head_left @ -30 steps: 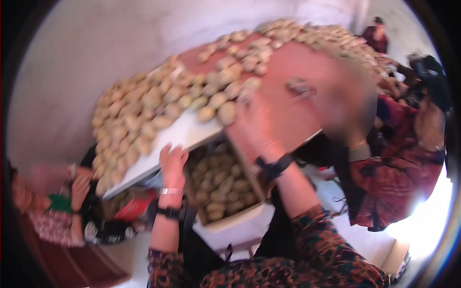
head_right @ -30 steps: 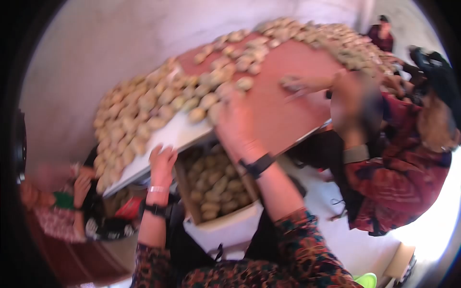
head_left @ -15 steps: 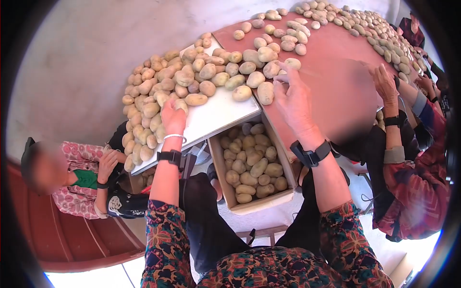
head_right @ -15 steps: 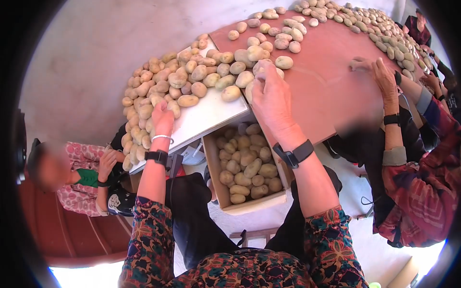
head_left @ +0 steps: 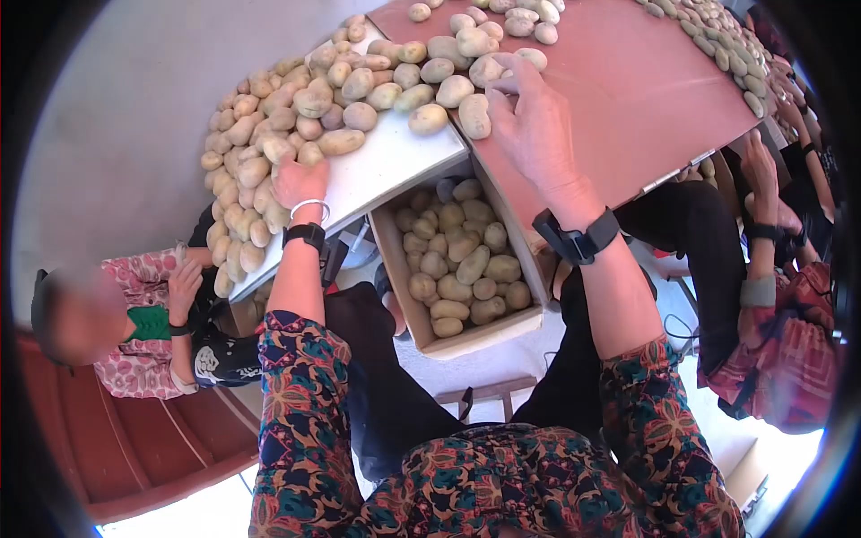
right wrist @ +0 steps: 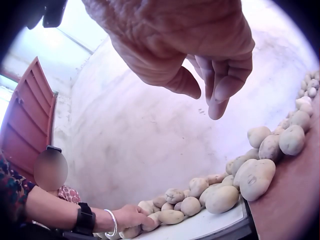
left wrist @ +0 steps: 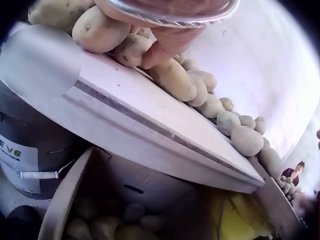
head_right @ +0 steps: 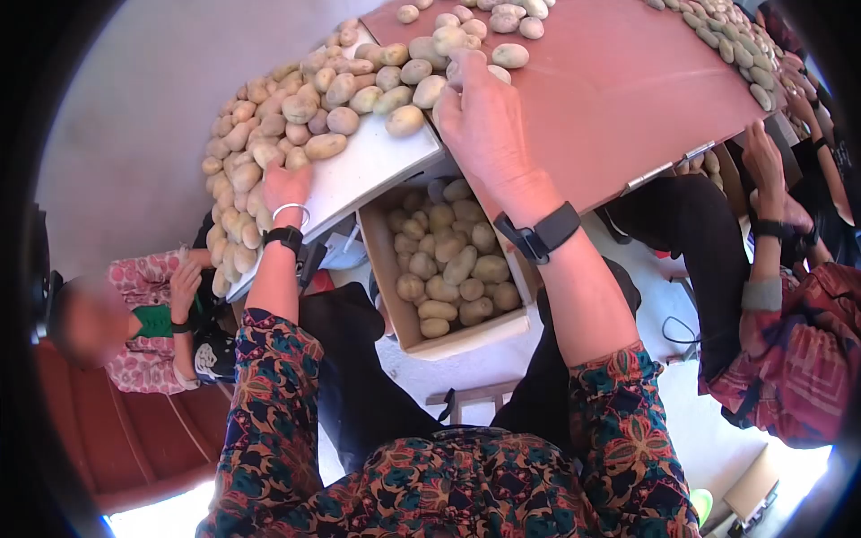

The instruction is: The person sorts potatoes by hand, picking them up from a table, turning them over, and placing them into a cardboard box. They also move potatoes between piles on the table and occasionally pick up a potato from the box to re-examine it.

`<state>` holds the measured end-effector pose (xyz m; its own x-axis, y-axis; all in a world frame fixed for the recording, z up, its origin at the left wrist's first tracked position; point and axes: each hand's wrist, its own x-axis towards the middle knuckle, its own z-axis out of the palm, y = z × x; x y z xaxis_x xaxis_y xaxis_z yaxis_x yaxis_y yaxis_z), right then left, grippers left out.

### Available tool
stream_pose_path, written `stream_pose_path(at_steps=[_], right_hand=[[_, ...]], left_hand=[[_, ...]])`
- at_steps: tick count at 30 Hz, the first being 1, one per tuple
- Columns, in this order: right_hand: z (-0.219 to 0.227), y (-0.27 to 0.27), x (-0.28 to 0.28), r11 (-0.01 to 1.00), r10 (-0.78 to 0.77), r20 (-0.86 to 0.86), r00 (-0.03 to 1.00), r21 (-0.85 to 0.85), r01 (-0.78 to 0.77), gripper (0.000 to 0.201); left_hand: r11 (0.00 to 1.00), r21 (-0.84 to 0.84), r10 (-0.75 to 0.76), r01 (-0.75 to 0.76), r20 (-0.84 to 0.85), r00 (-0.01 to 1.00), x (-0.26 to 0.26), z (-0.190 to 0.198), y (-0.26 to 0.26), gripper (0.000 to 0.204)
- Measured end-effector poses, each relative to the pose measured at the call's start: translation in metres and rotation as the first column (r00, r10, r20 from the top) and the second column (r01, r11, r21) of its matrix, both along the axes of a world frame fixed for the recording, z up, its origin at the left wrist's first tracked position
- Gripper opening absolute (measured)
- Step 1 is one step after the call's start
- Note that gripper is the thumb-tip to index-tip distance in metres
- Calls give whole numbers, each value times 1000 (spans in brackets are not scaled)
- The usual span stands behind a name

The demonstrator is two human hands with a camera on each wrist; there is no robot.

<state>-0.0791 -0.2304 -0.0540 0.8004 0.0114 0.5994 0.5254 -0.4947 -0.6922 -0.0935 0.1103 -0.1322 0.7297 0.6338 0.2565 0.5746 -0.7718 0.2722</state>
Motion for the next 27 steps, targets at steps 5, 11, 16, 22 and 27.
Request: stream_pose_path(at_steps=[5, 11, 16, 22, 27], right_hand=[[3, 5, -4, 999, -21, -63, 998, -41, 19, 37], [4, 15, -4, 1000, -2, -89, 996, -23, -1, 35], [2, 17, -1, 999, 12, -96, 995, -47, -17, 37], [2, 18, 0, 999, 33, -106, 994, 9, -32, 37], [-2, 22, 0, 998, 59, -102, 993, -8, -61, 36]], left_hand=[[968, 103, -245, 230, 180, 953, 2, 14, -18, 48], [812, 293, -548, 505, 85, 832, 11, 0, -37, 56], [853, 199, -521, 482, 310, 795, 18, -1, -39, 47], [437, -571, -15, 695, 768, 640, 26, 24, -28, 42], [-619, -549, 113, 561, 645, 756, 2, 47, -31, 50]])
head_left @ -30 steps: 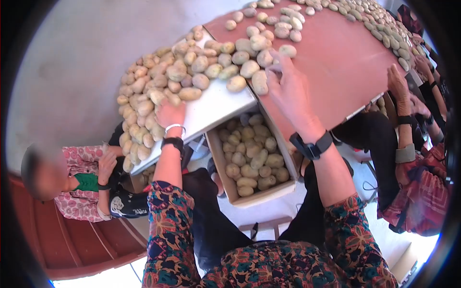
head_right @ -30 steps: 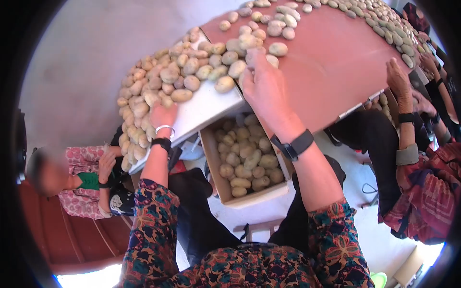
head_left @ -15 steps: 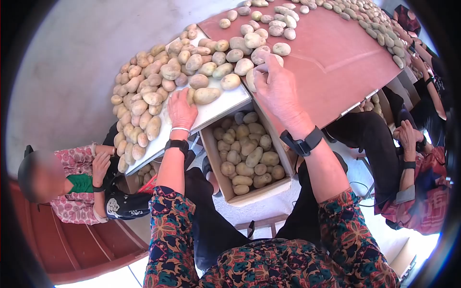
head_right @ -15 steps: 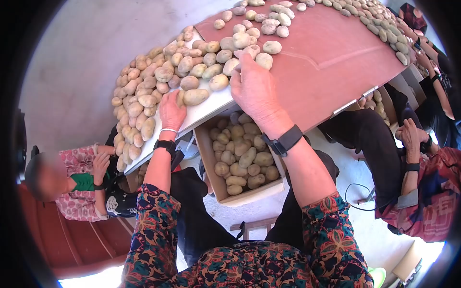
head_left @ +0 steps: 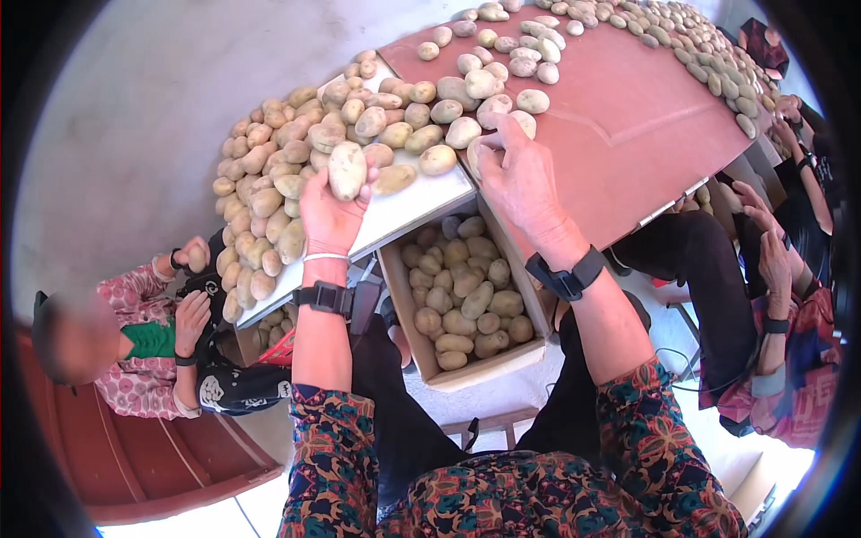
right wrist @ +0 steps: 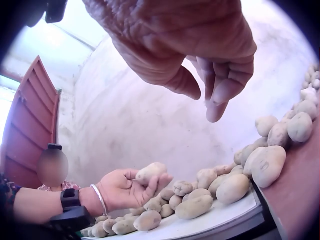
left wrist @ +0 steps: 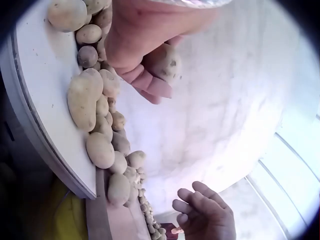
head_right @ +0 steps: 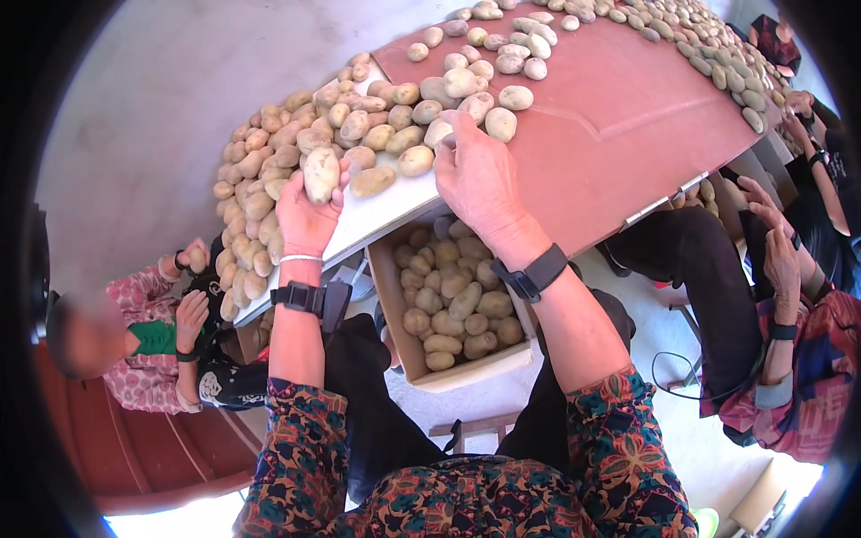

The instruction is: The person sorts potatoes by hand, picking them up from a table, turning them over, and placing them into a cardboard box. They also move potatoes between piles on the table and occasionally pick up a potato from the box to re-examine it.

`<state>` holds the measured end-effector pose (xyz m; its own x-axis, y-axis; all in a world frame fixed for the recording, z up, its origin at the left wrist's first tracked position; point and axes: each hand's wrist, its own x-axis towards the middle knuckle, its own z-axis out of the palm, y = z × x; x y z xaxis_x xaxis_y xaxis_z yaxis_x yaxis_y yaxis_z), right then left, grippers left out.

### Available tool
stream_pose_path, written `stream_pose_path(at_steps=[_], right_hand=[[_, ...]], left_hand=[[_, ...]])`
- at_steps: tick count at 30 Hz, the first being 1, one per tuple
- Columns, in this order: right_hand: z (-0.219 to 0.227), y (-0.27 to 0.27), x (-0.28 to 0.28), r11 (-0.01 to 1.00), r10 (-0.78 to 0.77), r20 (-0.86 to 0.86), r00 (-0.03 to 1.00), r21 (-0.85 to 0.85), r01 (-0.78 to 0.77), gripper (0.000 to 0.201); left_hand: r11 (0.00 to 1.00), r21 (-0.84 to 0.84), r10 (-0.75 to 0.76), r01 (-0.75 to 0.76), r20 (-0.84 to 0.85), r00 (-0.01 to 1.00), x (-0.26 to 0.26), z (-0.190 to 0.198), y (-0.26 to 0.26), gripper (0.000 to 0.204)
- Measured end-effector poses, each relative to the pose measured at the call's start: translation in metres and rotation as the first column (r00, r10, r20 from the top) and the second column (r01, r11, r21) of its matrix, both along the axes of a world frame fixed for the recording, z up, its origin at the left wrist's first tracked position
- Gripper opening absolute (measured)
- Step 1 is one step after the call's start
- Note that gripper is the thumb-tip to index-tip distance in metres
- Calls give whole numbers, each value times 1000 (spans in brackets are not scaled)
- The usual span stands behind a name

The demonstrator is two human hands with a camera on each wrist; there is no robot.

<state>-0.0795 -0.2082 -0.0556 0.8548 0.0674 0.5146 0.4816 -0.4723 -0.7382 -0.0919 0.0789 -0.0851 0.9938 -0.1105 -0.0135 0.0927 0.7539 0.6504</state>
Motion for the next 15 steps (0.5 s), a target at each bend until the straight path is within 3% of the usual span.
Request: stream_pose_path(at_steps=[4, 6, 10, 12, 14, 15], right_hand=[[1, 4, -2, 998, 51, -54, 997, 42, -48, 32], [2, 6, -2, 977, 160, -156, 975, 166, -134, 26], [8, 11, -4, 941, 297, -327, 897, 257, -218, 25], [4, 12, -3, 948, 287, -257, 923, 215, -235, 24], [4, 12, -1, 960, 252, -269, 929, 192, -205, 23], [1, 11, 1, 973, 218, -243, 945, 133, -190, 24]], left_hand=[[989, 150, -12, 11, 7, 1000, -27, 18, -34, 49], [984, 175, 18, -16, -6, 1000, -39, 22, -48, 49], [968, 238, 84, -84, 8, 996, -52, 19, -58, 44], [875, 482, -24, 47, -53, 998, -50, 1, -43, 44], [841, 534, -4, 90, -161, 987, -51, -4, -43, 43], [720, 645, -64, 257, -308, 949, -51, -6, -40, 43]])
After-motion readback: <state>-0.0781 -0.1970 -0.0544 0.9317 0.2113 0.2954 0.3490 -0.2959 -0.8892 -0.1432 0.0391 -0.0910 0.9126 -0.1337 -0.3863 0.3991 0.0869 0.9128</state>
